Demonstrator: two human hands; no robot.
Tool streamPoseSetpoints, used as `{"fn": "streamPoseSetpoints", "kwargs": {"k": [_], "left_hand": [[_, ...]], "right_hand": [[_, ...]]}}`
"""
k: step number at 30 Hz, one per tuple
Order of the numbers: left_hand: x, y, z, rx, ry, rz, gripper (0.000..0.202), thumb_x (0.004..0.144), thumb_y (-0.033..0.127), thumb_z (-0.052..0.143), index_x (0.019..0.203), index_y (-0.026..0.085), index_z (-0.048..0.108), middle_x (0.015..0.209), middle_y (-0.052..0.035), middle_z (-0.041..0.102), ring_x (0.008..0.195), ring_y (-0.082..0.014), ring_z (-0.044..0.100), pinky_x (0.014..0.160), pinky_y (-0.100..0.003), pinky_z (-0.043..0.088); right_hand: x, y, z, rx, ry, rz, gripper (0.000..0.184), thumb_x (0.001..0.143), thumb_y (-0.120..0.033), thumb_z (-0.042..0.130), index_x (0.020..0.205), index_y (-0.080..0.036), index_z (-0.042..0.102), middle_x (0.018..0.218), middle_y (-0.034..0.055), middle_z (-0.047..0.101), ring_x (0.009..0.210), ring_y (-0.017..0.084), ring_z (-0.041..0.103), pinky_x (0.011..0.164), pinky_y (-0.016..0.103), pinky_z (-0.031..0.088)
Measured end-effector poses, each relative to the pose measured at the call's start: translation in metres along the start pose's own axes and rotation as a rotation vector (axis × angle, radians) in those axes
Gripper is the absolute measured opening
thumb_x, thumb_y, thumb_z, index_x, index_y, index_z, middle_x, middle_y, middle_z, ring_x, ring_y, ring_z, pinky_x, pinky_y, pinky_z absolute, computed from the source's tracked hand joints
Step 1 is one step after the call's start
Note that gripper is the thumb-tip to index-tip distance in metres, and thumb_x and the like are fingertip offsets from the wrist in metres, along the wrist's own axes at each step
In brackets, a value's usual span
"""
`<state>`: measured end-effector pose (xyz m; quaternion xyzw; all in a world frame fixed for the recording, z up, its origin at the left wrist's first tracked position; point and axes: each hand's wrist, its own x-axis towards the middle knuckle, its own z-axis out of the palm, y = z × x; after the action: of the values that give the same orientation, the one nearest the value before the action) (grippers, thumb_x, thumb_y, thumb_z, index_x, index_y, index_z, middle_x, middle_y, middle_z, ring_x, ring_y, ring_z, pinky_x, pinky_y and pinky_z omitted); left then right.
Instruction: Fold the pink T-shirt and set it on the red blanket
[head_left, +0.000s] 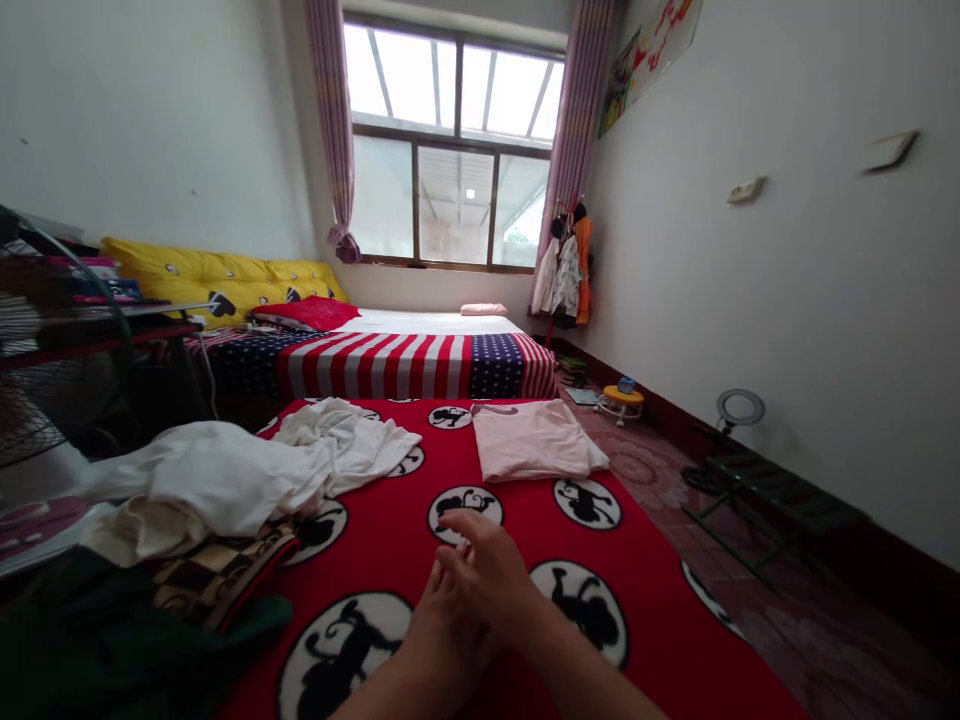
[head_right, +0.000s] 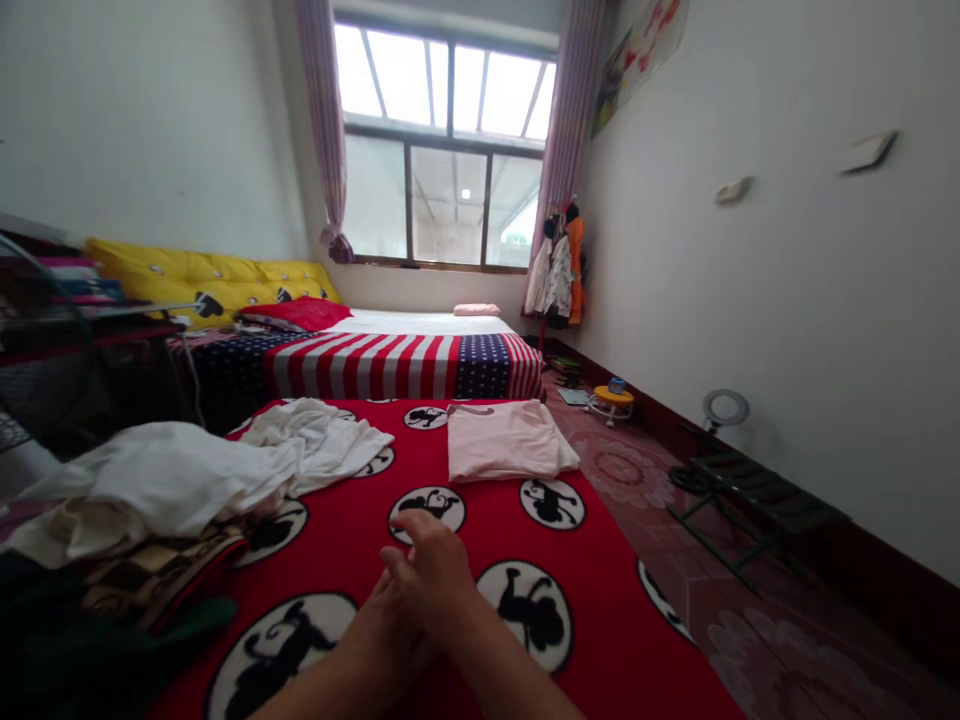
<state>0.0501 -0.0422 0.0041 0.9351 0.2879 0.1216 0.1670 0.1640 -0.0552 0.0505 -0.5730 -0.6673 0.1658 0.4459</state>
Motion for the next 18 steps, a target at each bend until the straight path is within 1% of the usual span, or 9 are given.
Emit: {"fn": "streamPoseSetpoints", "kwargs": {"k": [2,3,5,7,10,12,16,18], "left_hand": [[-0.012,-0.002,0.007,0.044,0.040,0.023,0.050,0.085,0.030,0.050,0.134,0.022,0.052,0.138,-0.0133,0.051,0.132,-0.0360,0.039,0.111,-0.057,0.023],[-0.015,-0.002,0.008,0.066,0.051,0.020,0.047,0.086,0.027,0.047,0.132,0.020,0.054,0.135,-0.0142,0.054,0.130,-0.0350,0.042,0.111,-0.056,0.024],[-0.016,-0.002,0.008,0.096,0.032,-0.024,0.044,0.089,0.022,0.040,0.129,0.017,0.057,0.130,-0.0165,0.058,0.125,-0.0324,0.049,0.110,-0.052,0.029],[-0.013,0.000,0.006,0.103,0.007,-0.068,0.044,0.090,0.017,0.034,0.125,0.016,0.059,0.124,-0.0167,0.062,0.120,-0.0292,0.053,0.108,-0.047,0.033],[-0.011,0.002,0.002,0.057,0.036,-0.051,0.044,0.085,0.013,0.037,0.120,0.019,0.062,0.120,-0.0141,0.065,0.116,-0.0276,0.056,0.107,-0.042,0.035],[-0.013,0.003,-0.001,0.008,0.069,-0.021,0.044,0.082,0.014,0.040,0.118,0.018,0.064,0.120,-0.0140,0.065,0.116,-0.0298,0.056,0.107,-0.044,0.034],[-0.017,0.004,-0.005,-0.094,0.092,-0.019,0.043,0.080,0.018,0.042,0.115,0.016,0.067,0.115,-0.0164,0.067,0.111,-0.0348,0.058,0.107,-0.049,0.033],[-0.017,0.001,-0.001,-0.161,0.137,-0.014,0.039,0.080,0.022,0.044,0.111,0.019,0.069,0.111,-0.0149,0.069,0.107,-0.0339,0.061,0.105,-0.048,0.036]], "right_hand": [[-0.017,-0.008,0.022,0.081,0.054,0.066,0.028,0.080,-0.019,0.058,0.107,-0.021,0.065,0.106,0.0058,0.067,0.098,0.020,0.062,0.086,0.030,0.047],[-0.023,-0.009,0.029,0.102,0.085,0.086,0.025,0.080,-0.017,0.058,0.104,-0.020,0.066,0.102,0.0060,0.067,0.094,0.020,0.062,0.084,0.029,0.048],[-0.029,-0.007,0.037,0.097,0.122,0.076,0.019,0.080,-0.014,0.056,0.094,-0.019,0.067,0.096,0.0054,0.067,0.089,0.019,0.062,0.081,0.028,0.047],[-0.029,-0.004,0.039,0.068,0.128,0.028,0.016,0.080,-0.011,0.055,0.085,-0.019,0.068,0.094,0.0043,0.066,0.089,0.018,0.061,0.082,0.028,0.046],[-0.028,-0.003,0.038,0.071,0.135,0.003,0.018,0.082,-0.011,0.052,0.077,-0.020,0.067,0.092,0.0036,0.065,0.087,0.017,0.061,0.081,0.027,0.046],[-0.029,-0.003,0.037,0.087,0.139,0.002,0.018,0.082,-0.011,0.052,0.077,-0.020,0.067,0.092,0.0038,0.065,0.088,0.017,0.061,0.081,0.027,0.046],[-0.031,-0.003,0.037,0.115,0.136,0.014,0.018,0.081,-0.011,0.052,0.078,-0.020,0.068,0.095,0.0044,0.065,0.090,0.018,0.061,0.082,0.028,0.046],[-0.032,-0.003,0.037,0.123,0.136,0.018,0.019,0.081,-0.010,0.052,0.079,-0.020,0.068,0.096,0.0043,0.065,0.091,0.018,0.061,0.082,0.028,0.046]]}}
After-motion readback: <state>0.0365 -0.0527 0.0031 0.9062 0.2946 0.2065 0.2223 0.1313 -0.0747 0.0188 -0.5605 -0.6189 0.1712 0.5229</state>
